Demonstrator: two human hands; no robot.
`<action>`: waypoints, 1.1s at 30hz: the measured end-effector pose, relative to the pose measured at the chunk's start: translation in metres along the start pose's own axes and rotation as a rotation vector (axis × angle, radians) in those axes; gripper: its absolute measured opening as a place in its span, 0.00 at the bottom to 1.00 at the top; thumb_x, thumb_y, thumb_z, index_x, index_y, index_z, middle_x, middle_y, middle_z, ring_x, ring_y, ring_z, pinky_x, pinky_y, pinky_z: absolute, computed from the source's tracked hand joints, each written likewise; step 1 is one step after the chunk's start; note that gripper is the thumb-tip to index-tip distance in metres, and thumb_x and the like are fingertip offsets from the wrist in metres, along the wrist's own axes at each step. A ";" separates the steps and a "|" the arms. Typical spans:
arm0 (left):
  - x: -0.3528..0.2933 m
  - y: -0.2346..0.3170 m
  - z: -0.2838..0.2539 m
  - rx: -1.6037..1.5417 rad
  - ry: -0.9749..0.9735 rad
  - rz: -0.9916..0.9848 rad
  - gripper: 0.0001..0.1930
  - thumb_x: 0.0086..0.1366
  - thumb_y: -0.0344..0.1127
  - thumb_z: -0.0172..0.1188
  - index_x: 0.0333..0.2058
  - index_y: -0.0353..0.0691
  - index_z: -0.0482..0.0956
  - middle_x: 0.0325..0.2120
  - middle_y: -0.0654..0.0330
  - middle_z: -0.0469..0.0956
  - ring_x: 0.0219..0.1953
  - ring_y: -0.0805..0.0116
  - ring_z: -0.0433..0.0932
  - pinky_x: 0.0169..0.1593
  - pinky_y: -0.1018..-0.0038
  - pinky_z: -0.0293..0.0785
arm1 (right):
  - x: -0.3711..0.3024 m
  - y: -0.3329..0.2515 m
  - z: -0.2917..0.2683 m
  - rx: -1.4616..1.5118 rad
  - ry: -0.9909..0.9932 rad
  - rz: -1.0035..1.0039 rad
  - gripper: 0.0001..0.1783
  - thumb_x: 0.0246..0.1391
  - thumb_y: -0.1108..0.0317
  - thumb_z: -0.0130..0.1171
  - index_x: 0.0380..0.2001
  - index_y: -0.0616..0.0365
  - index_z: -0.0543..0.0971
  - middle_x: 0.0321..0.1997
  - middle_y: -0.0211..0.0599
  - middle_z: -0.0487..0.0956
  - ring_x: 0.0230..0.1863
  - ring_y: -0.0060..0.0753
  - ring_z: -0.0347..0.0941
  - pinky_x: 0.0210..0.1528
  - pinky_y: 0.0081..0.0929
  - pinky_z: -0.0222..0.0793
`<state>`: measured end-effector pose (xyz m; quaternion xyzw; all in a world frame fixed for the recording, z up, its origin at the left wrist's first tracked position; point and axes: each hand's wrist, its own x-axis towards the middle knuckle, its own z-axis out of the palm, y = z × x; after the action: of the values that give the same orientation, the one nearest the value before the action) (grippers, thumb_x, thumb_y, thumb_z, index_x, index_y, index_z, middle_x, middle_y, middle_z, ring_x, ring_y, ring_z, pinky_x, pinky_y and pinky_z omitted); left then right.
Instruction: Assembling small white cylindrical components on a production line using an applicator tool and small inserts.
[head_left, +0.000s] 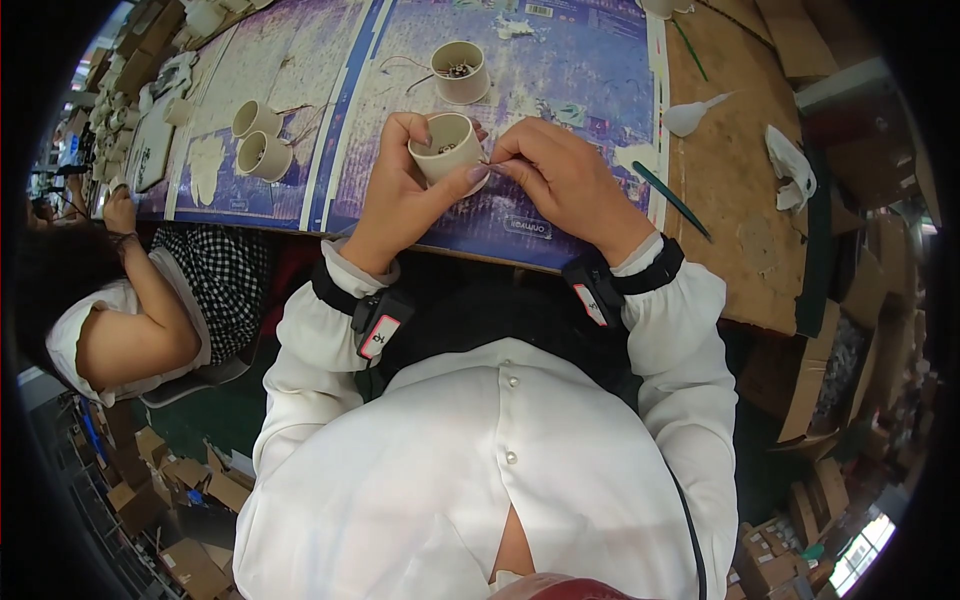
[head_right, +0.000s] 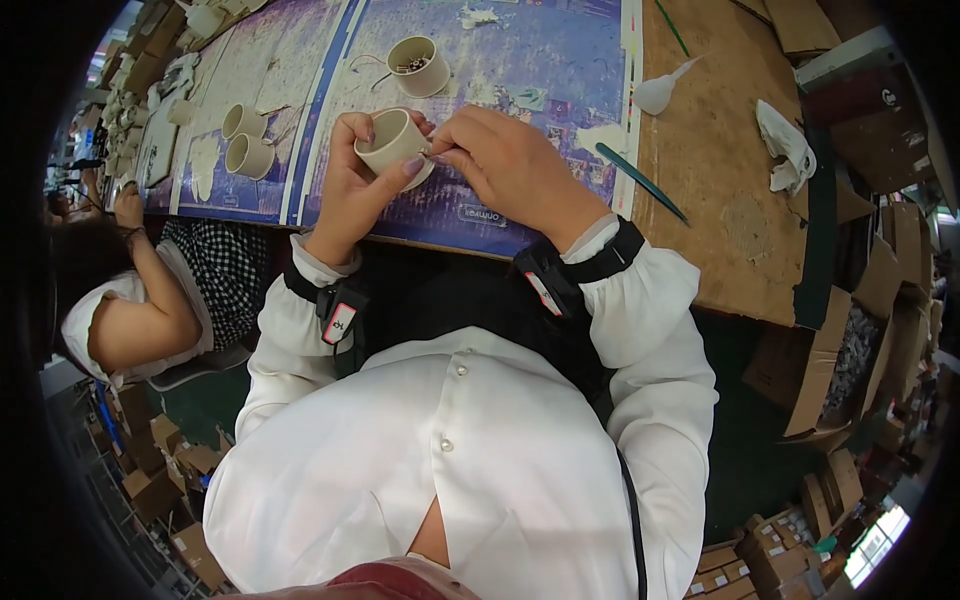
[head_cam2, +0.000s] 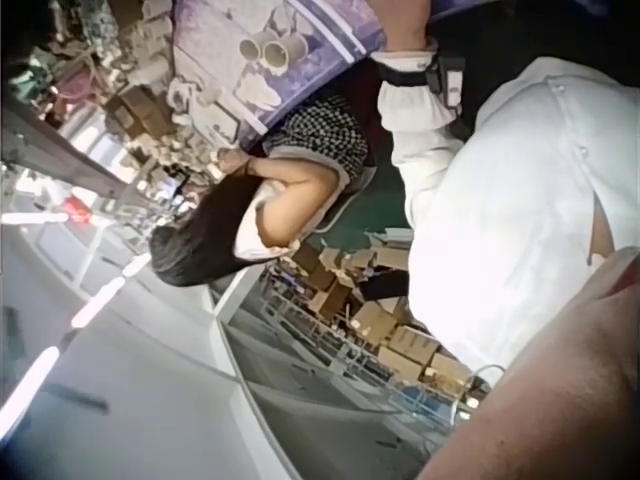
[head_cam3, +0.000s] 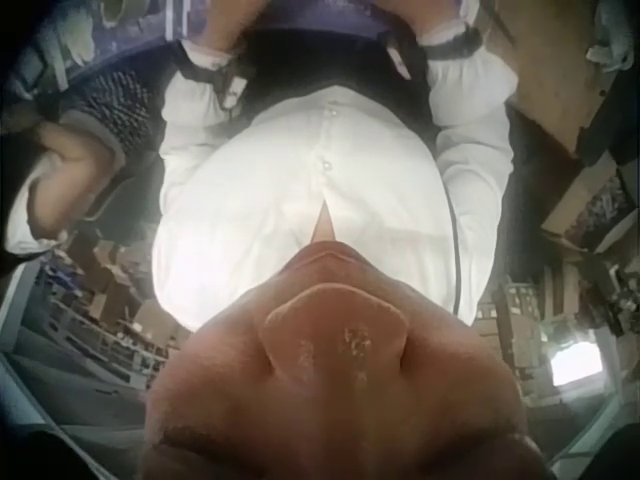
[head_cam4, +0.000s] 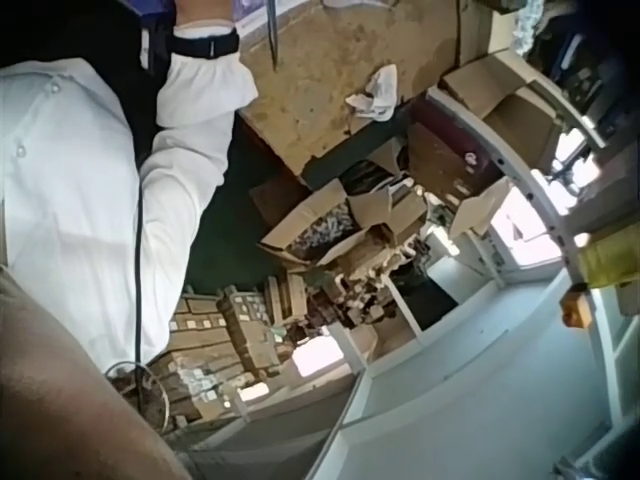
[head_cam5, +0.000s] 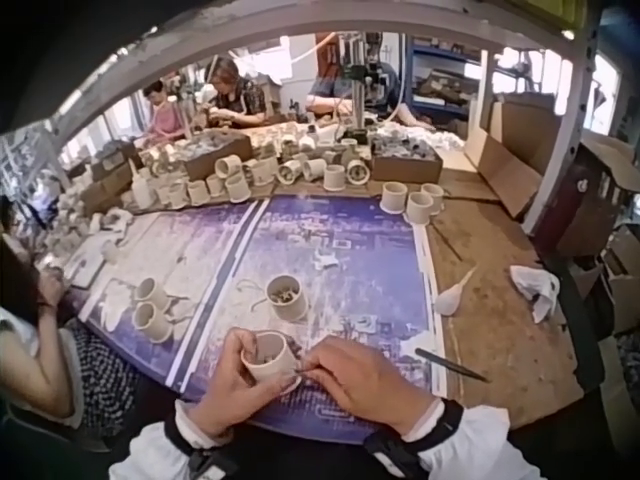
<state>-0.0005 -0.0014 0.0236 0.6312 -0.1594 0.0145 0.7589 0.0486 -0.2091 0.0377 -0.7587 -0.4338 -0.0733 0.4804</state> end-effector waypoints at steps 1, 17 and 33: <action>0.000 -0.003 0.001 0.031 0.037 0.021 0.28 0.58 0.22 0.65 0.49 0.42 0.56 0.54 0.50 0.71 0.56 0.65 0.73 0.58 0.70 0.70 | 0.000 -0.003 0.000 -0.069 -0.010 -0.002 0.07 0.54 0.74 0.62 0.36 0.58 0.77 0.34 0.38 0.77 0.37 0.43 0.75 0.38 0.32 0.71; -0.004 -0.009 0.006 0.623 0.257 0.013 0.24 0.51 0.29 0.70 0.48 0.39 0.75 0.42 0.57 0.78 0.43 0.64 0.80 0.48 0.70 0.75 | -0.007 0.005 0.005 -0.447 -0.138 -0.062 0.07 0.47 0.71 0.66 0.31 0.52 0.80 0.32 0.32 0.77 0.38 0.40 0.74 0.42 0.35 0.70; 0.001 -0.019 0.015 0.858 0.339 0.175 0.29 0.49 0.33 0.73 0.50 0.41 0.71 0.42 0.57 0.79 0.43 0.54 0.79 0.46 0.61 0.72 | -0.010 -0.019 0.002 -0.595 -0.190 -0.011 0.06 0.46 0.72 0.64 0.31 0.54 0.80 0.33 0.33 0.76 0.37 0.41 0.73 0.39 0.35 0.70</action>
<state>0.0014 -0.0202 0.0084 0.8608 -0.0653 0.2461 0.4406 0.0284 -0.2105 0.0437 -0.8671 -0.4405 -0.1283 0.1941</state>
